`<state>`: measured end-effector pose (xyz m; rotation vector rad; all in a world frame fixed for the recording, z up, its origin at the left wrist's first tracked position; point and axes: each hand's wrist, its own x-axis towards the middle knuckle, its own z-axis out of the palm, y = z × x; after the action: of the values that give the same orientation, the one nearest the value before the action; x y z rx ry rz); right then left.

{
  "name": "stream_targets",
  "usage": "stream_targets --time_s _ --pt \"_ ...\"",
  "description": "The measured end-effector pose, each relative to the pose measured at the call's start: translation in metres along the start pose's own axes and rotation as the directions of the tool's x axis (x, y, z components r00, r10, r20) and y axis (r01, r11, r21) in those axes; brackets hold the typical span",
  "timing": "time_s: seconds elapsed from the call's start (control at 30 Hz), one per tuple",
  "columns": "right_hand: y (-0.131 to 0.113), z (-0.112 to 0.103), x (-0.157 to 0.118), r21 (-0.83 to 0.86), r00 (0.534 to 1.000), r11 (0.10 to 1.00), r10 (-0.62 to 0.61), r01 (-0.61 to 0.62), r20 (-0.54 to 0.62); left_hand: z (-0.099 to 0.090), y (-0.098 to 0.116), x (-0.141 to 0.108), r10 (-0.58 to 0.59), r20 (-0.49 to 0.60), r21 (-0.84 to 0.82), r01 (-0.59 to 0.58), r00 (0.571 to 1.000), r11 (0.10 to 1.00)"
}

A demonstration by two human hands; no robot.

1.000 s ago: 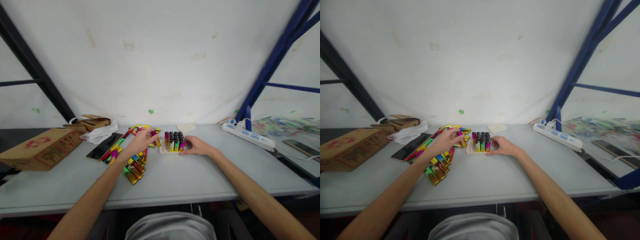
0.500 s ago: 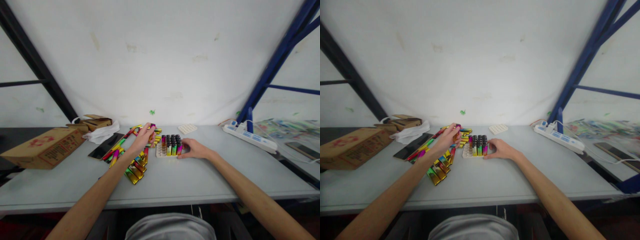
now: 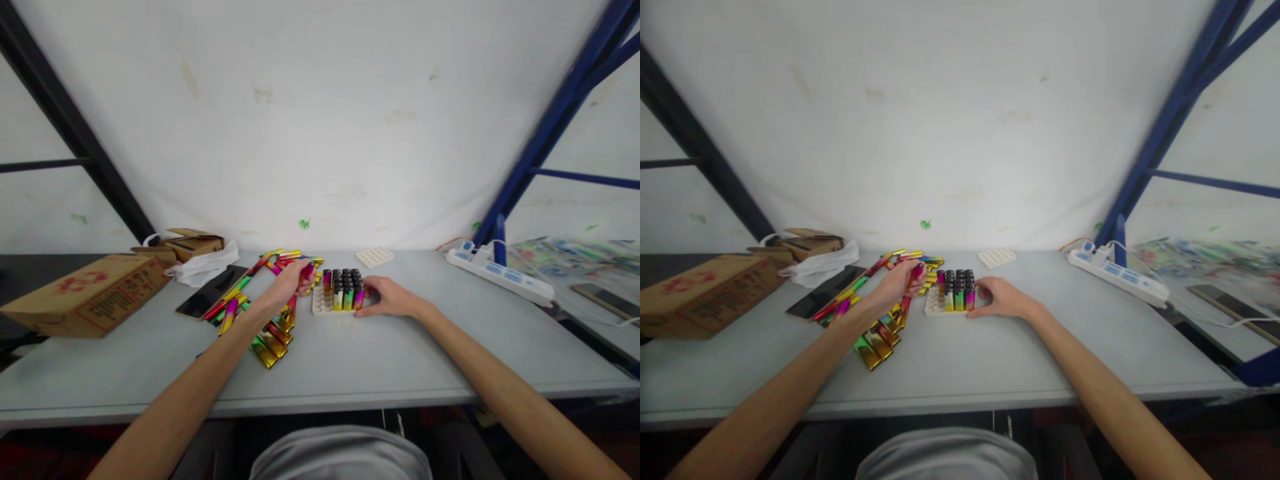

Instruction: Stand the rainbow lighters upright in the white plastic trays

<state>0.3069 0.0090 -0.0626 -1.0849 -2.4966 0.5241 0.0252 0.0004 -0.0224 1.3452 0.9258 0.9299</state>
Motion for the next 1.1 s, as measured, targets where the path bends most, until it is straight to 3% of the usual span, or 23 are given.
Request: stream_targets --time_s 0.27,0.43,0.57,0.67,0.87,1.1 --pt "0.001 -0.001 0.000 0.010 1.000 1.000 -0.007 0.006 0.005 -0.002 0.000 0.000 0.054 -0.024 -0.061 -0.056 0.998 0.997" --pt "0.000 -0.001 0.000 -0.002 1.000 1.000 -0.011 0.011 0.008 -0.005 -0.001 -0.001 0.222 0.017 0.171 -0.222 0.975 0.960" --pt "-0.003 -0.002 0.000 0.000 1.000 1.000 -0.003 0.003 0.010 -0.009 0.001 -0.003 0.301 0.098 0.445 -0.312 0.949 0.839" --pt "-0.004 -0.003 0.000 0.002 1.000 1.000 0.007 -0.007 0.015 -0.011 0.002 -0.005 0.318 0.138 0.557 -0.338 0.938 0.759" --pt "-0.002 -0.002 0.000 -0.002 1.000 1.000 0.011 -0.011 0.021 -0.005 0.002 -0.009 0.336 0.161 0.655 -0.355 0.928 0.667" --pt "-0.002 -0.002 0.001 -0.002 1.000 1.000 0.007 -0.007 0.025 -0.003 -0.002 -0.008 0.364 0.177 0.664 -0.384 0.914 0.642"
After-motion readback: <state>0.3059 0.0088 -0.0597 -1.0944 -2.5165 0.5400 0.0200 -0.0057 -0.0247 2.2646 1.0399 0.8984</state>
